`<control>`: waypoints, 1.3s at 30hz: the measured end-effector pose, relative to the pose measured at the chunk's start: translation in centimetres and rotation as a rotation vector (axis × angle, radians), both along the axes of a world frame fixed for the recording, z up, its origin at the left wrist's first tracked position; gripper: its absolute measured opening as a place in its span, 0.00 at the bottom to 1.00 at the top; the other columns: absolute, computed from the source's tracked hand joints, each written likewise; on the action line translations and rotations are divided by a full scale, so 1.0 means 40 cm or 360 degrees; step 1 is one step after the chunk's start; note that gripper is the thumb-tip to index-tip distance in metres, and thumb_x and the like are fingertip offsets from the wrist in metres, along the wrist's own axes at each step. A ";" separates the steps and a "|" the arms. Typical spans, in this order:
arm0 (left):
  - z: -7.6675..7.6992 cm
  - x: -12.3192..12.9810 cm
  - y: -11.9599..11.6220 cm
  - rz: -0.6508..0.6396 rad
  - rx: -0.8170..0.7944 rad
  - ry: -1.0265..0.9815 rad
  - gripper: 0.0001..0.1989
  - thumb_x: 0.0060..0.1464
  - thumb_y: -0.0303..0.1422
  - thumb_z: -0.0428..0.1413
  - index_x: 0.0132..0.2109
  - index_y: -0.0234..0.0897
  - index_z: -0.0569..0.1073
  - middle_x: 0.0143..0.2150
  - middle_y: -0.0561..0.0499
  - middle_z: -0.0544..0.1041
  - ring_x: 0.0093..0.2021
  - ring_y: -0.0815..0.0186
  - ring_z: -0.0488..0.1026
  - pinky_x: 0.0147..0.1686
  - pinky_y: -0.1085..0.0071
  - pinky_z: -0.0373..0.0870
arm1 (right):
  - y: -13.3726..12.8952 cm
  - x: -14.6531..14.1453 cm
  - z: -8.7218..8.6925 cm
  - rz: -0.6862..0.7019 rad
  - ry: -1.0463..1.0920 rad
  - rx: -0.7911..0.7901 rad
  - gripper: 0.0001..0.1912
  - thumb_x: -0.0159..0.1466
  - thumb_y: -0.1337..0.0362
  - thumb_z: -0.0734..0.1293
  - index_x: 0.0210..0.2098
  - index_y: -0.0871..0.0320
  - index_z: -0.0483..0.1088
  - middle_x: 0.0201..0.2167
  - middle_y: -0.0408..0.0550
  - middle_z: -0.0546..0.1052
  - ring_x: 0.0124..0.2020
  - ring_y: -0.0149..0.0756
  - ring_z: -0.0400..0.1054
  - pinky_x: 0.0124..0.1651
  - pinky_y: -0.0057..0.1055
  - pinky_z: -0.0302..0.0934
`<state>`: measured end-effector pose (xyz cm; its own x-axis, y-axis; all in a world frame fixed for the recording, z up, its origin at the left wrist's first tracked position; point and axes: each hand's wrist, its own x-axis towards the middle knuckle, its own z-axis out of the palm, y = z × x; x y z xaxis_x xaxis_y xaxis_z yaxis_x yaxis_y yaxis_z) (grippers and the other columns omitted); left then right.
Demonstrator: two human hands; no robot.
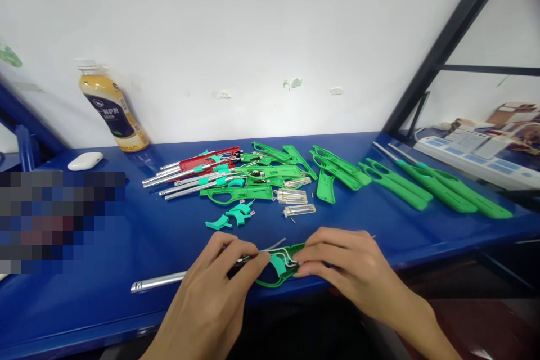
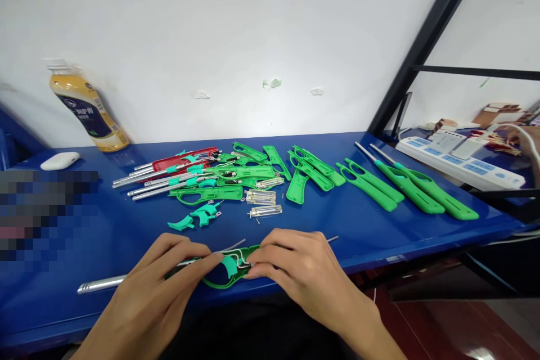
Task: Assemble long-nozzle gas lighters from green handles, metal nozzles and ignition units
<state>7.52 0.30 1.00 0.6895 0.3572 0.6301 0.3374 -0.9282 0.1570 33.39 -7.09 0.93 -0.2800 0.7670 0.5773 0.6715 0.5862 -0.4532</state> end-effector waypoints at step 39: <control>-0.017 -0.007 0.004 0.0028 -0.0017 0.0007 0.22 0.66 0.14 0.50 0.58 0.38 0.77 0.47 0.47 0.77 0.43 0.65 0.74 0.40 0.71 0.77 | -0.007 -0.010 0.001 -0.0064 -0.0041 -0.0019 0.03 0.75 0.62 0.72 0.47 0.53 0.79 0.40 0.39 0.85 0.38 0.30 0.80 0.41 0.27 0.68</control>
